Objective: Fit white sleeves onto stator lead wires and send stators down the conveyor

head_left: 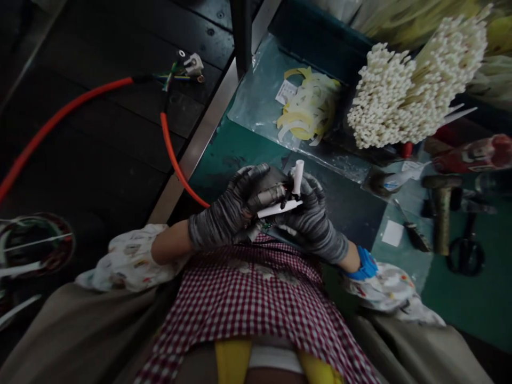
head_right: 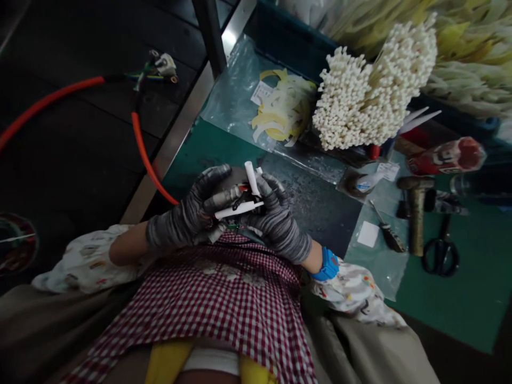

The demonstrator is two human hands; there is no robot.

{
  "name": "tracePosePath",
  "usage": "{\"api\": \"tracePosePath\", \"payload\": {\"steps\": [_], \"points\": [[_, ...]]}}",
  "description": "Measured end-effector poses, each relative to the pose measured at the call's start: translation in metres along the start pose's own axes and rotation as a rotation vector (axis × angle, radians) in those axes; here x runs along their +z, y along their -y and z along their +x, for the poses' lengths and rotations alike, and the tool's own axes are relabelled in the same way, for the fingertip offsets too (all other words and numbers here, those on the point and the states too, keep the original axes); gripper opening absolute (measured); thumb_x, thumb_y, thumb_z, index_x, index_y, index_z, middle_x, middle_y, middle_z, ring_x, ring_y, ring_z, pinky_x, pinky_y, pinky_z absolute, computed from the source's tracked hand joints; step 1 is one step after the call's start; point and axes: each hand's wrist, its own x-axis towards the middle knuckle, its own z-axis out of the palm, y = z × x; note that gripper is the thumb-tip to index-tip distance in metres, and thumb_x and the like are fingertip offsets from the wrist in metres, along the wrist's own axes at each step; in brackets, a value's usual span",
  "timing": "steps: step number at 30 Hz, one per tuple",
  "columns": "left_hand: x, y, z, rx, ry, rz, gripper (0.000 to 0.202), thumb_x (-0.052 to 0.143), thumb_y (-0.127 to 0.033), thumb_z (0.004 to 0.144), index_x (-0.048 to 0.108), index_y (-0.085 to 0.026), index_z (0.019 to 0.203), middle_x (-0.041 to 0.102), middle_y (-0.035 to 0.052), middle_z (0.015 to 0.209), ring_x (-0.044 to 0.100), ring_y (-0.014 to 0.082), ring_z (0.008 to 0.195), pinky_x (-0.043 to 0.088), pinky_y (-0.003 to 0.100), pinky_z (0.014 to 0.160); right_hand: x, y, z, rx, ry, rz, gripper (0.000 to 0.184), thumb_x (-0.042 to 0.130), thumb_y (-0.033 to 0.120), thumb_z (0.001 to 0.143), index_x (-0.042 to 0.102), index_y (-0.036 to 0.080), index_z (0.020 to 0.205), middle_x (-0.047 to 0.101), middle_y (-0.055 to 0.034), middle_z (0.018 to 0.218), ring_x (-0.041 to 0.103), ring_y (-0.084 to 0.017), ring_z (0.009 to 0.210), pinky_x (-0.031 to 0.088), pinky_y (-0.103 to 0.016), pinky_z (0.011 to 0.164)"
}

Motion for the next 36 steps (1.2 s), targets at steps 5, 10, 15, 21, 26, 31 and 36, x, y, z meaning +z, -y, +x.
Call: {"api": "tracePosePath", "payload": {"steps": [5, 10, 15, 21, 26, 31, 36], "points": [[-0.007, -0.003, 0.001, 0.024, 0.018, -0.005, 0.065, 0.045, -0.047, 0.117, 0.038, -0.020, 0.176, 0.039, 0.0252, 0.180, 0.038, 0.0458, 0.171, 0.040, 0.073, 0.135, -0.001, 0.005, -0.003, 0.025, -0.036, 0.008, 0.084, 0.085, 0.068, 0.097, 0.050, 0.043, 0.169, 0.065, -0.0104, 0.160, 0.069, -0.037, 0.142, 0.064, -0.061, 0.118], [-0.007, -0.003, 0.004, 0.055, -0.007, -0.023, 0.065, 0.044, -0.046, 0.118, 0.036, -0.023, 0.178, 0.044, 0.0202, 0.179, 0.036, 0.0412, 0.172, 0.037, 0.070, 0.138, -0.003, 0.013, -0.002, 0.044, -0.043, -0.026, 0.073, 0.079, 0.068, 0.101, 0.054, 0.046, 0.166, 0.068, -0.0072, 0.154, 0.070, -0.037, 0.141, 0.065, -0.064, 0.115], [0.008, -0.012, -0.009, -0.120, -0.055, -0.092, 0.072, 0.062, -0.051, 0.112, 0.037, -0.031, 0.176, 0.012, 0.0104, 0.193, 0.024, 0.0410, 0.177, 0.038, 0.066, 0.142, 0.000, 0.020, -0.006, 0.050, -0.065, -0.135, 0.072, 0.080, 0.059, 0.102, 0.054, 0.038, 0.166, 0.071, -0.0107, 0.151, 0.070, -0.036, 0.141, 0.066, -0.060, 0.116], [0.037, -0.026, -0.019, -0.443, -0.167, -0.020, 0.069, 0.070, -0.061, 0.108, 0.051, -0.029, 0.166, 0.035, 0.0084, 0.188, 0.035, 0.0407, 0.174, 0.048, 0.063, 0.138, -0.009, 0.022, -0.013, 0.071, -0.046, -0.168, 0.069, 0.080, 0.052, 0.103, 0.054, 0.037, 0.166, 0.067, -0.0143, 0.156, 0.069, -0.038, 0.141, 0.066, -0.062, 0.114], [0.034, -0.029, 0.001, -0.387, -0.191, -0.097, 0.073, 0.076, -0.042, 0.106, 0.045, -0.039, 0.172, 0.024, 0.0056, 0.192, 0.035, 0.0417, 0.173, 0.047, 0.069, 0.138, -0.040, 0.009, -0.008, -0.066, 0.133, -0.151, 0.036, 0.080, 0.038, 0.103, 0.075, 0.043, 0.138, 0.064, -0.0069, 0.164, 0.060, -0.041, 0.153, 0.058, -0.073, 0.119], [0.031, -0.031, 0.013, -0.306, -0.178, -0.108, 0.062, 0.067, -0.031, 0.107, 0.052, -0.033, 0.167, 0.022, 0.0064, 0.192, 0.037, 0.0440, 0.172, 0.038, 0.065, 0.142, -0.048, -0.001, -0.001, -0.117, 0.226, -0.169, 0.034, 0.073, 0.035, 0.102, 0.078, 0.040, 0.135, 0.066, -0.0077, 0.162, 0.054, -0.044, 0.159, 0.050, -0.082, 0.123], [0.032, -0.032, 0.016, -0.281, -0.141, -0.076, 0.064, 0.065, -0.034, 0.108, 0.050, -0.038, 0.170, 0.020, 0.0032, 0.193, 0.036, 0.0411, 0.173, 0.037, 0.064, 0.143, -0.038, -0.007, -0.006, -0.123, 0.194, -0.122, 0.029, 0.070, 0.037, 0.103, 0.079, 0.040, 0.131, 0.071, -0.0090, 0.153, 0.046, -0.047, 0.165, 0.042, -0.091, 0.123]]}}
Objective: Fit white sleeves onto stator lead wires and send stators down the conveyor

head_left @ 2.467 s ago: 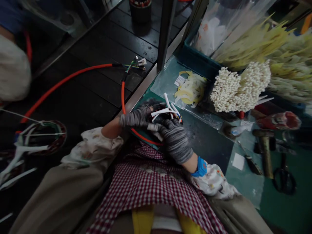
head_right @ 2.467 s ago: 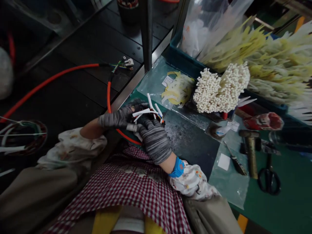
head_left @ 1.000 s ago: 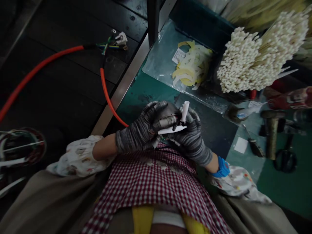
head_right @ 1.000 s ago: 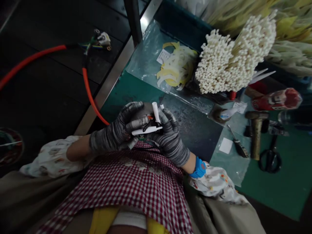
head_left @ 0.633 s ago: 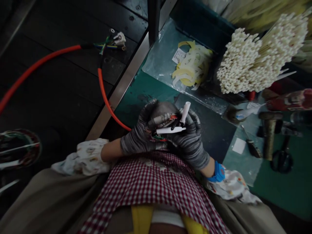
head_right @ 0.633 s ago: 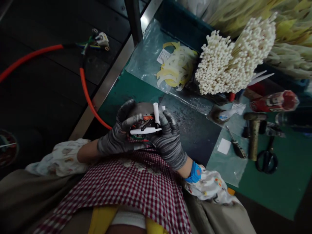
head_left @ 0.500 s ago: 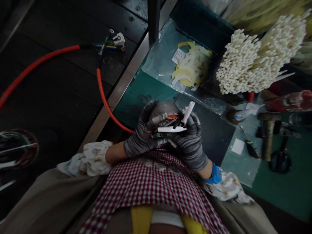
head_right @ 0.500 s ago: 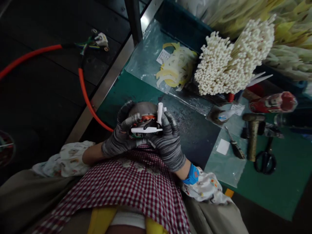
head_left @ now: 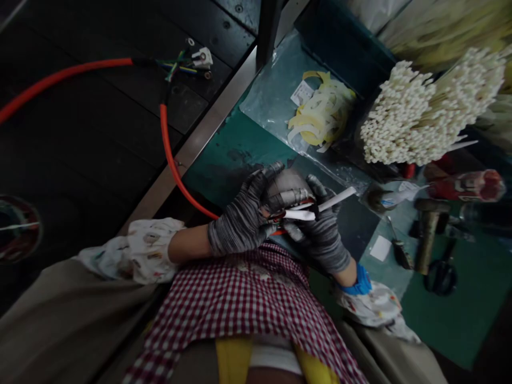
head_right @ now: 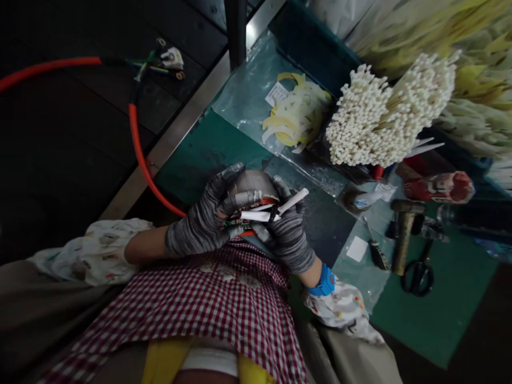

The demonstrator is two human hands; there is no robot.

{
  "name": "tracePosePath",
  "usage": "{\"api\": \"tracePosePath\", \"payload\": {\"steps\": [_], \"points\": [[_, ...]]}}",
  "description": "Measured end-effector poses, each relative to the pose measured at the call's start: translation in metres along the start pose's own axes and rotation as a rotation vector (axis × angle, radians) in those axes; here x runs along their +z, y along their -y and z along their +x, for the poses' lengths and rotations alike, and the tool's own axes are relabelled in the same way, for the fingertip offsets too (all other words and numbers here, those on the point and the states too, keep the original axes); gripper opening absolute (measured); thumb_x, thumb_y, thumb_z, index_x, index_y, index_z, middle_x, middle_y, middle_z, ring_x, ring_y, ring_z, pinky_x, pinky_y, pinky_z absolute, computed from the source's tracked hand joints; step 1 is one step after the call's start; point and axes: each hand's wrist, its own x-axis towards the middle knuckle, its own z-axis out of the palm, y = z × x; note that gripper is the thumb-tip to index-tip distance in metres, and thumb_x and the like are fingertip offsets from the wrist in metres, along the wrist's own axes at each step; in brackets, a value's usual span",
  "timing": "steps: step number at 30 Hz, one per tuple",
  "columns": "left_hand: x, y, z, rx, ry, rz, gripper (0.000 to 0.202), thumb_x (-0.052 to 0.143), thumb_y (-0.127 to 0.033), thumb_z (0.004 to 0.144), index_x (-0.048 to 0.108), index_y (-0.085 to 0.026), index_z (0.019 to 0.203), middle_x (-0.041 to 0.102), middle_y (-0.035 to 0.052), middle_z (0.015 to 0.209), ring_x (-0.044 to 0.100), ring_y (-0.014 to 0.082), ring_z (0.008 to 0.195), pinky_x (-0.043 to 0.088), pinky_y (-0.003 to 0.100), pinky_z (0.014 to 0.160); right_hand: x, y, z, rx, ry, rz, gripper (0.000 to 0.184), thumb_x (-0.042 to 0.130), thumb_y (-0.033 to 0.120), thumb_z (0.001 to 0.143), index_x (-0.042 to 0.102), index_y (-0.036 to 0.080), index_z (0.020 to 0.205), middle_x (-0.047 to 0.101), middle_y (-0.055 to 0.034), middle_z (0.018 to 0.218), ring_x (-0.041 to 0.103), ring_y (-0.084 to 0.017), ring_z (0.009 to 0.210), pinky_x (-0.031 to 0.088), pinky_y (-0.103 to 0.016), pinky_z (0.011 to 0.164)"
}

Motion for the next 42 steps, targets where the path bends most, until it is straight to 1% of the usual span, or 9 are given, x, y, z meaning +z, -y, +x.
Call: {"api": "tracePosePath", "payload": {"steps": [7, 16, 19, 21, 24, 28, 32, 36, 42], "points": [[0.000, 0.000, 0.006, -0.046, -0.033, -0.024, 0.065, 0.067, -0.028, 0.105, 0.051, -0.035, 0.168, 0.034, 0.0064, 0.188, 0.039, 0.0390, 0.172, 0.041, 0.064, 0.141, -0.001, 0.009, 0.001, 0.091, -0.010, -0.051, 0.040, 0.071, 0.034, 0.106, 0.073, 0.040, 0.145, 0.064, -0.0099, 0.162, 0.054, -0.044, 0.156, 0.048, -0.083, 0.124], [-0.048, 0.067, 0.051, -0.059, 0.291, -0.211, 0.091, 0.083, -0.041, 0.098, 0.039, -0.022, 0.175, 0.065, 0.0181, 0.163, 0.067, 0.0389, 0.148, 0.059, 0.059, 0.126, 0.002, -0.015, 0.070, 0.093, 0.204, -0.026, 0.019, 0.072, 0.038, 0.108, 0.088, 0.029, 0.115, 0.072, -0.0108, 0.144, 0.069, -0.035, 0.131, 0.058, -0.065, 0.121], [-0.053, 0.060, 0.048, -0.101, 0.104, 0.155, 0.092, 0.089, -0.044, 0.095, 0.044, -0.017, 0.171, 0.068, 0.0211, 0.156, 0.071, 0.0413, 0.136, 0.064, 0.059, 0.116, 0.018, -0.015, 0.082, 0.138, 0.122, -0.062, 0.021, 0.066, 0.033, 0.113, 0.084, 0.028, 0.121, 0.076, -0.0116, 0.142, 0.069, -0.032, 0.133, 0.057, -0.061, 0.122], [-0.053, 0.046, 0.043, -0.053, 0.009, 0.370, 0.068, 0.085, -0.035, 0.100, 0.058, -0.021, 0.161, 0.073, 0.0165, 0.150, 0.071, 0.0393, 0.133, 0.063, 0.057, 0.115, 0.028, -0.011, 0.081, 0.149, 0.027, -0.039, 0.022, 0.061, 0.029, 0.115, 0.081, 0.027, 0.125, 0.079, -0.0118, 0.139, 0.068, -0.032, 0.139, 0.054, -0.061, 0.125], [-0.053, 0.025, 0.040, 0.153, 0.193, 0.542, 0.023, 0.059, -0.019, 0.112, 0.081, -0.026, 0.118, 0.085, 0.0078, 0.115, 0.078, 0.0331, 0.105, 0.066, 0.051, 0.095, 0.031, -0.006, 0.071, 0.103, -0.094, 0.072, 0.025, 0.053, 0.028, 0.117, 0.077, 0.024, 0.123, 0.081, -0.0100, 0.129, 0.072, -0.027, 0.133, 0.058, -0.055, 0.124], [-0.053, 0.007, 0.044, 0.242, 0.319, 0.676, 0.028, 0.058, -0.028, 0.113, 0.085, -0.021, 0.106, 0.087, 0.0127, 0.108, 0.082, 0.0356, 0.096, 0.068, 0.053, 0.086, -0.003, -0.018, 0.047, 0.141, -0.330, -0.038, 0.023, 0.055, 0.031, 0.114, 0.073, 0.028, 0.128, 0.074, -0.0094, 0.143, 0.070, -0.026, 0.135, 0.062, -0.052, 0.116], [-0.048, -0.004, 0.030, 0.306, 0.277, 0.813, 0.037, 0.052, -0.011, 0.108, 0.086, -0.016, 0.120, 0.087, 0.0161, 0.122, 0.085, 0.0348, 0.107, 0.071, 0.052, 0.095, -0.057, -0.067, 0.023, 0.262, -0.695, -0.433, 0.015, 0.070, 0.037, 0.100, 0.077, 0.026, 0.108, 0.072, -0.0086, 0.124, 0.067, -0.034, 0.125, 0.051, -0.071, 0.119], [-0.053, 0.004, 0.014, 0.420, 0.242, 0.816, 0.052, 0.042, 0.002, 0.105, 0.082, -0.012, 0.135, 0.083, 0.0181, 0.136, 0.084, 0.0323, 0.121, 0.069, 0.046, 0.102, -0.085, -0.114, 0.019, 0.352, -0.671, -0.687, 0.021, 0.080, 0.045, 0.092, 0.079, 0.026, 0.099, 0.071, -0.0153, 0.137, 0.059, -0.042, 0.136, 0.046, -0.076, 0.120], [-0.057, 0.045, 0.011, 0.354, 0.180, 0.511, 0.047, 0.053, -0.003, 0.107, 0.077, -0.034, 0.134, 0.087, -0.0012, 0.130, 0.083, 0.0248, 0.118, 0.063, 0.048, 0.114, -0.081, -0.128, 0.037, 0.467, -0.572, -0.689, 0.019, 0.083, 0.041, 0.091, 0.079, 0.024, 0.100, 0.068, -0.0159, 0.152, 0.049, -0.047, 0.152, 0.038, -0.080, 0.125]]}}
